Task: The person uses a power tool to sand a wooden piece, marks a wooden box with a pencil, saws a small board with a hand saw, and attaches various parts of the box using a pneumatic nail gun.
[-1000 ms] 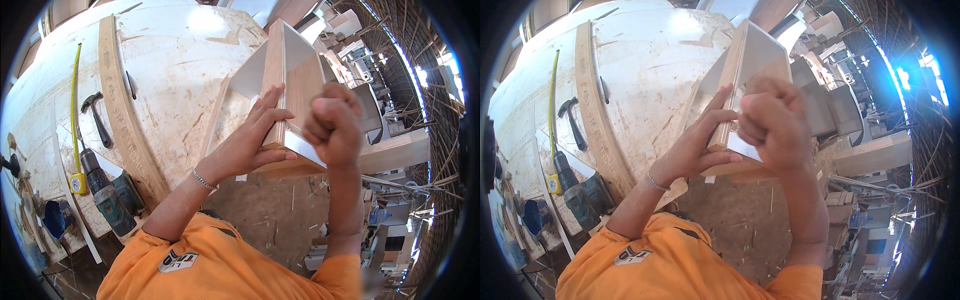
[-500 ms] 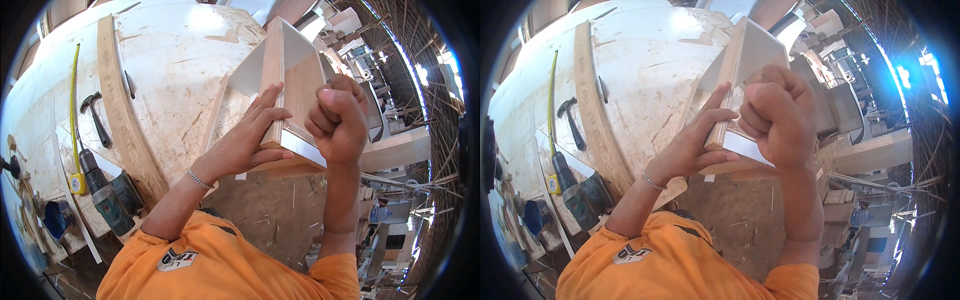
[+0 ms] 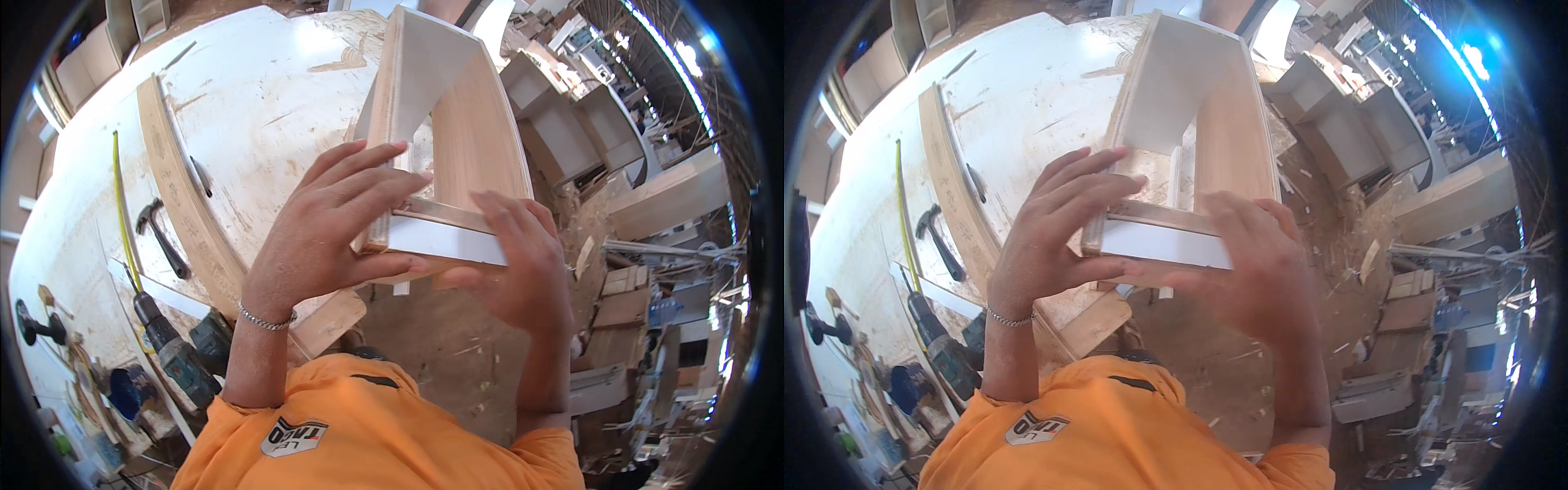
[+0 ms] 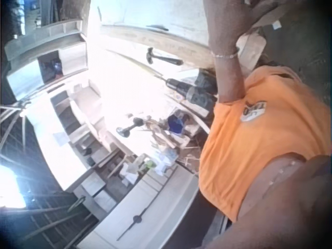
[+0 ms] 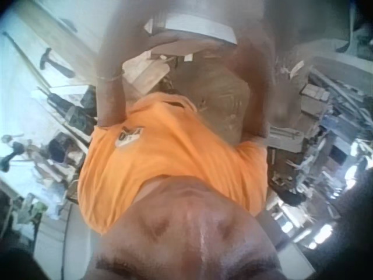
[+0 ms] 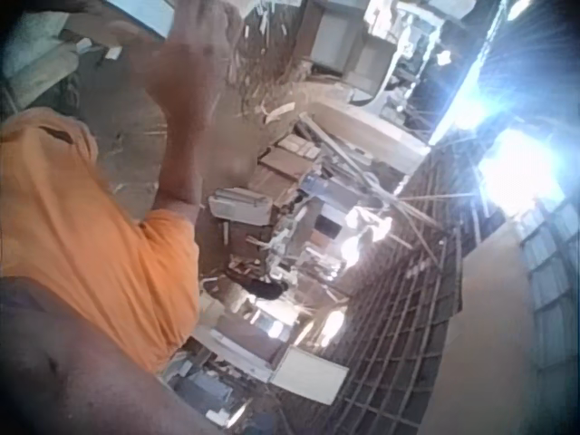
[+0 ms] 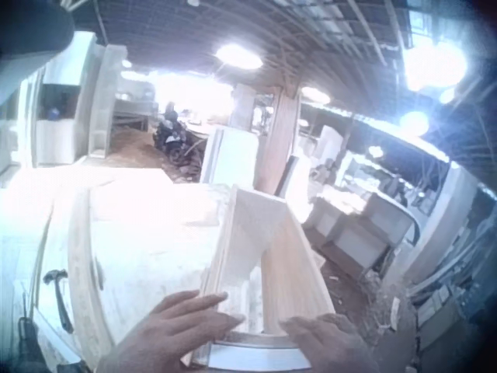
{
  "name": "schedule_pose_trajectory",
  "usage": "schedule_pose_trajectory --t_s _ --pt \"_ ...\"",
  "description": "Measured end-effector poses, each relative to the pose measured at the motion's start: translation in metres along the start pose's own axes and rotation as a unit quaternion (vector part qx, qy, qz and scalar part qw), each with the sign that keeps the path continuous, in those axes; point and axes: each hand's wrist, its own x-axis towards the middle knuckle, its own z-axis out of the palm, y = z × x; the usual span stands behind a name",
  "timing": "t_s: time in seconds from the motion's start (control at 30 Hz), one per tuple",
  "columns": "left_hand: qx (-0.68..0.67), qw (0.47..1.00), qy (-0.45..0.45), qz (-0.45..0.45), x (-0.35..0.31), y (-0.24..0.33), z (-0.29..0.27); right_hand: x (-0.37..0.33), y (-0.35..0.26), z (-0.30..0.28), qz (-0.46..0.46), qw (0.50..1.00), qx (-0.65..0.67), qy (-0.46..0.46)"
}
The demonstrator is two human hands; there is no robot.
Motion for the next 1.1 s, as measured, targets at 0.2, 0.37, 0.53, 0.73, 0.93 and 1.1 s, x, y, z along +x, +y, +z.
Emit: schedule_pose_trajectory --t_s 0.2,0.37,0.53,0.73,0.93,1.1 --pt "-0.034 0.998 -0.006 -0.056 -0.002 0.000 0.000 0.009 -0.001 0.014 0.004 0.999 0.034 0.000" --pt "-0.109 0.990 -0.002 -0.091 -0.007 -0.001 0.006 0.004 0.005 0.019 -0.007 0.999 0.049 0.012" --pt "-0.126 0.987 -0.009 -0.098 -0.006 -0.001 0.005 0.008 0.001 0.018 -0.015 0.999 0.034 0.037" --pt "-0.217 0.971 0.055 -0.082 -0.014 -0.002 0.021 0.008 0.004 0.017 -0.025 1.000 0.009 0.000" --pt "-0.142 0.987 0.055 -0.048 -0.017 -0.003 0.029 0.005 0.013 0.032 -0.151 0.978 -0.118 0.082" --pt "-0.106 0.994 0.002 -0.029 -0.019 -0.008 0.025 -0.003 0.022 0.013 -0.047 0.994 0.080 0.062"
